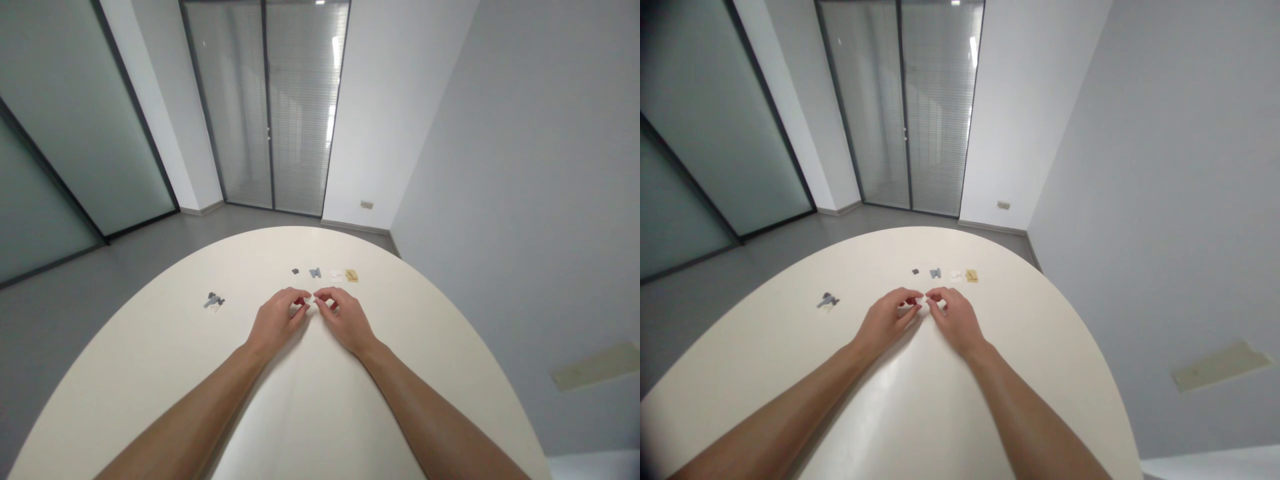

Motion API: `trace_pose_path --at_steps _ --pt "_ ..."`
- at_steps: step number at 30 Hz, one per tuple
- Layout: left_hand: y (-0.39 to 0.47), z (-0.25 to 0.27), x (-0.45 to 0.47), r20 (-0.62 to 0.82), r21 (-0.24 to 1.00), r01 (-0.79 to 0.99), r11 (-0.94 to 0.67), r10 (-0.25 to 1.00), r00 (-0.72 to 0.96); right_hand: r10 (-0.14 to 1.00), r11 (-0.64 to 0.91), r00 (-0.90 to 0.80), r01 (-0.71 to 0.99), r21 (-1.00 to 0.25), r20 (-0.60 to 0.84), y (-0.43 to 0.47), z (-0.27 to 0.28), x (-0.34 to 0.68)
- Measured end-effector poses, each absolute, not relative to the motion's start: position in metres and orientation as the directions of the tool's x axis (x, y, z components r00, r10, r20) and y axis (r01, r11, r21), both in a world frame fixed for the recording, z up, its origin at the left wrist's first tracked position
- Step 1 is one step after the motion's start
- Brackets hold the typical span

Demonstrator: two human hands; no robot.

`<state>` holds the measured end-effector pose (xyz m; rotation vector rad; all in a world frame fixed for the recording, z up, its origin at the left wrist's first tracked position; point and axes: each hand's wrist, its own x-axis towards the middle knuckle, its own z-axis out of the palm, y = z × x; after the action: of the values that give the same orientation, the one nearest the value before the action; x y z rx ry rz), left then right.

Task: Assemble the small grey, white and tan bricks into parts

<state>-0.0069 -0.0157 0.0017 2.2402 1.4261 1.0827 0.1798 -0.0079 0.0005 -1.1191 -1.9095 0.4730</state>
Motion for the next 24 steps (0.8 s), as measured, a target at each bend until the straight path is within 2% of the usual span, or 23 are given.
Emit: trace_pose_path --at_steps 24 --pt "-0.0189 0.0057 -0.0057 0.409 0.591 0.678 -0.437 0.887 0.214 0.822 0.555 -0.246 0.543 -0.630 0.513 -0.0068 -0.0001 0.1810"
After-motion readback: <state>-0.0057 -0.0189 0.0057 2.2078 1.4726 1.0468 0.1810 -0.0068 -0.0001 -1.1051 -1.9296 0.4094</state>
